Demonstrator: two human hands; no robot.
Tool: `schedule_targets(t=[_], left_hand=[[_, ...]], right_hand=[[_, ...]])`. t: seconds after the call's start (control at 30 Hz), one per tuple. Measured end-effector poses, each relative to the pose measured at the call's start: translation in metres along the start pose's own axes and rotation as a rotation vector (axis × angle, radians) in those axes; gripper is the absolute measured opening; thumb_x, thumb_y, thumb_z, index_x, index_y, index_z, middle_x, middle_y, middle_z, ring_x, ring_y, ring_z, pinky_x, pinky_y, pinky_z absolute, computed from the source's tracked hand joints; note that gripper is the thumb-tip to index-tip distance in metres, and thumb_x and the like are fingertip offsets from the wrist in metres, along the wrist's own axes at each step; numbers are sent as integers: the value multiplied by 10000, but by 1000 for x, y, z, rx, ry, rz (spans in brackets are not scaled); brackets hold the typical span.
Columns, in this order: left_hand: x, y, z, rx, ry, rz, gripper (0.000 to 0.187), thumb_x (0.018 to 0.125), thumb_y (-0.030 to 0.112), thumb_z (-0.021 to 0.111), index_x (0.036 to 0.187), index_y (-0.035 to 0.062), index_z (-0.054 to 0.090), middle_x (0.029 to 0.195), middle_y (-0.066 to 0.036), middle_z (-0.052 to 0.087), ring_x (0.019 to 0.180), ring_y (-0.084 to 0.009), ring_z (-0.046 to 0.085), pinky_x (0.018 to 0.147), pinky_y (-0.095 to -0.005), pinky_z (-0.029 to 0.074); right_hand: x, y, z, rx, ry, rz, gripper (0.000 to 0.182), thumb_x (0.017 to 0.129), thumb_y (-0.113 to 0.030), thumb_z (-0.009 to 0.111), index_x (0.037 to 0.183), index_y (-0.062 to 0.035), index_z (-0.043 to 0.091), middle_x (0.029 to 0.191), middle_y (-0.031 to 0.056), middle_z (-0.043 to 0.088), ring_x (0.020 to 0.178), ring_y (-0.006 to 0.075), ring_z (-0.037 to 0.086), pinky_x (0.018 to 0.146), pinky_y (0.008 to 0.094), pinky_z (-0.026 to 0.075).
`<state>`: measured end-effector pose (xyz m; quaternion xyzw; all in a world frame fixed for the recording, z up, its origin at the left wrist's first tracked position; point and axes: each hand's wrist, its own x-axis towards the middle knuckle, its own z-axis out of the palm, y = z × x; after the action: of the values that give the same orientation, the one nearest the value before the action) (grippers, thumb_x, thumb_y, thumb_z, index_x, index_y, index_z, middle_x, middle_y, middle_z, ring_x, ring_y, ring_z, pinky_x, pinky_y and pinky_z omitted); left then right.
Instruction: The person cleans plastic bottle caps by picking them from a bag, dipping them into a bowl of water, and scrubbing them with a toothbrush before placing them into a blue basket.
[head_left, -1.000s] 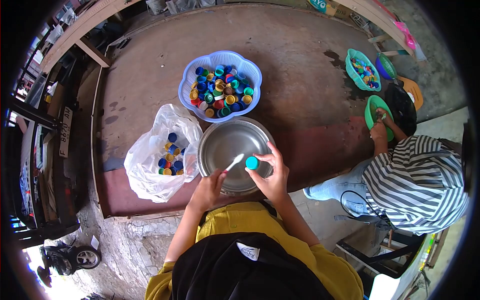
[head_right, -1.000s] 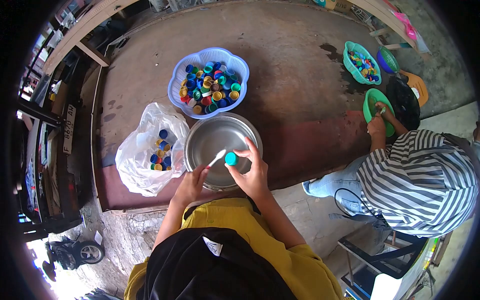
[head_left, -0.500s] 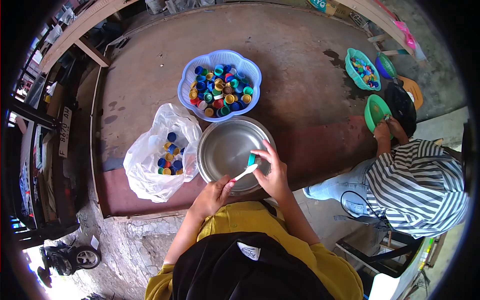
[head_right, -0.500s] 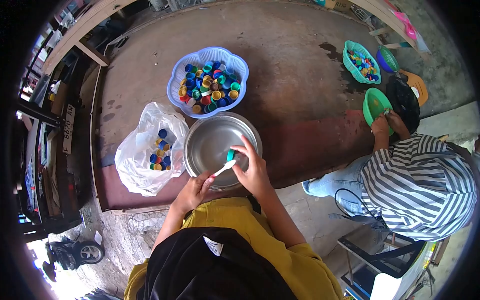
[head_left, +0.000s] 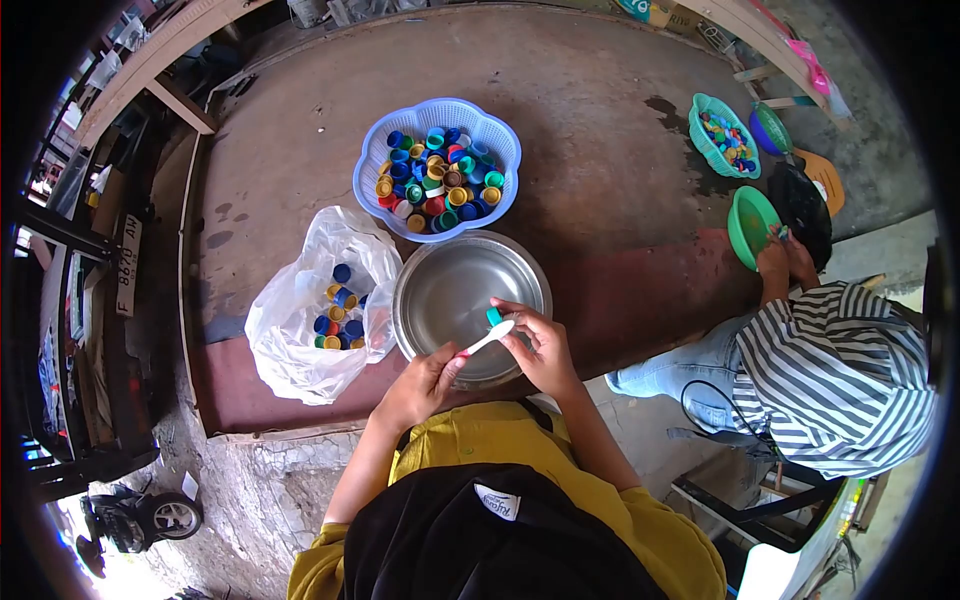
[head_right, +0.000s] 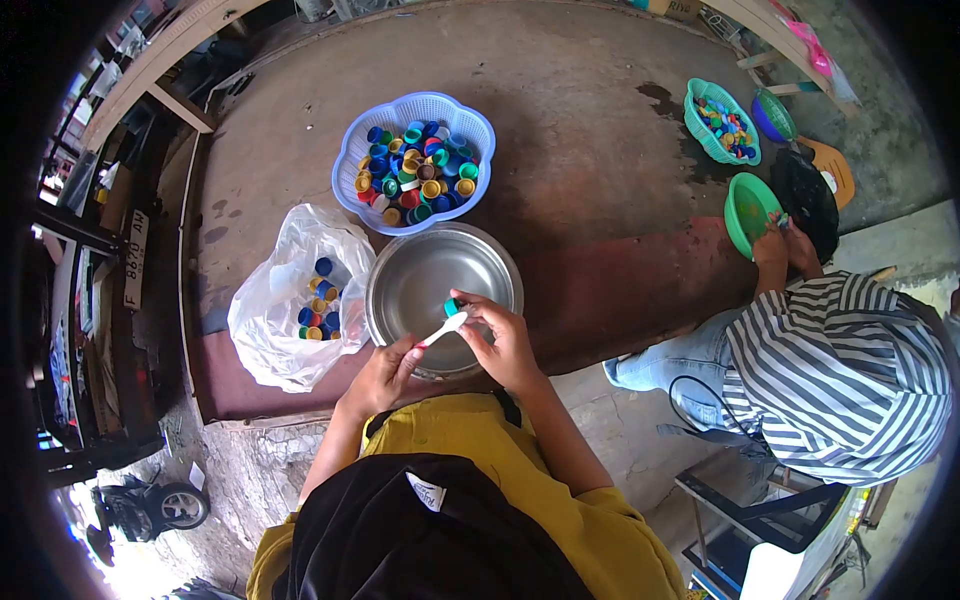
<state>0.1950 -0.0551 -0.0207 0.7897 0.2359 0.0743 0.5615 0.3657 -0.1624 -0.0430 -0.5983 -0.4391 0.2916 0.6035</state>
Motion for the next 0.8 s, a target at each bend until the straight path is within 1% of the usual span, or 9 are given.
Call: schedule_targets(t=[0.07, 0.13, 0.17, 0.23, 0.33, 0.43, 0.57, 0.77, 0.8], left_hand=[[3, -2, -1, 21, 17, -73, 220, 932, 192, 417, 900, -16, 482, 633, -210, 466, 593, -375, 454, 571, -365, 394], [6, -9, -3, 4, 97, -32, 226, 935, 199, 412, 911, -14, 483, 629, -211, 456, 576, -362, 442, 567, -363, 392], [6, -10, -4, -5, 140, -13, 230, 936, 203, 409, 916, -13, 484, 626, -211, 450, 568, -356, 436, 565, -362, 391], [3, -2, -2, -48, 88, 15, 239, 939, 215, 407, 923, -11, 483, 612, -213, 432, 540, -325, 419, 557, -355, 386], [2, -4, 4, -60, 53, -6, 224, 936, 205, 414, 906, -8, 477, 601, -208, 423, 523, -316, 398, 536, -353, 376], [2, -3, 4, -19, 46, 22, 214, 935, 198, 416, 890, -5, 468, 590, -206, 422, 521, -321, 405, 528, -360, 371], [4, -7, 10, -27, 0, 18, 217, 934, 198, 418, 900, -9, 474, 582, -213, 434, 533, -358, 427, 523, -374, 369], [8, -13, 1, 14, 95, -28, 239, 930, 216, 425, 921, -13, 493, 603, -230, 470, 568, -406, 459, 523, -396, 371], [9, -16, -3, 36, 116, -32, 240, 929, 216, 426, 918, -14, 495, 610, -233, 476, 578, -412, 469, 526, -402, 372]], right_hand=[[-2, 1, 0, 44, 20, -16, 121, 771, 73, 569, 888, 47, 551, 1107, 136, 559, 953, 178, 583, 776, 269, 478], [-3, -5, 2, 158, 89, -25, 109, 774, 70, 571, 877, 46, 547, 1096, 131, 539, 964, 178, 569, 785, 267, 482], [-2, -2, 1, 92, 69, -46, 106, 776, 71, 570, 876, 46, 548, 1085, 123, 524, 961, 173, 565, 793, 263, 482], [-3, 2, -1, -40, 40, -85, 100, 779, 72, 568, 873, 44, 550, 1062, 106, 493, 954, 164, 556, 810, 256, 481], [-4, -2, 4, 96, 83, 21, 118, 769, 67, 588, 878, 36, 555, 1021, 81, 472, 915, 145, 559, 814, 249, 486], [-4, 6, 8, 87, 54, 7, 154, 757, 58, 613, 897, 36, 553, 1041, 83, 456, 909, 138, 561, 796, 247, 499], [0, 10, 11, 177, 79, 139, 153, 752, 88, 608, 890, 51, 555, 1051, 86, 484, 942, 152, 568, 824, 269, 501], [-6, 12, 7, -27, 70, -56, 153, 741, 93, 606, 880, 43, 567, 927, 93, 558, 847, 161, 612, 748, 250, 542], [-6, 7, 8, -4, 102, -67, 135, 726, 86, 621, 841, 38, 570, 877, 102, 573, 811, 169, 625, 716, 249, 545]])
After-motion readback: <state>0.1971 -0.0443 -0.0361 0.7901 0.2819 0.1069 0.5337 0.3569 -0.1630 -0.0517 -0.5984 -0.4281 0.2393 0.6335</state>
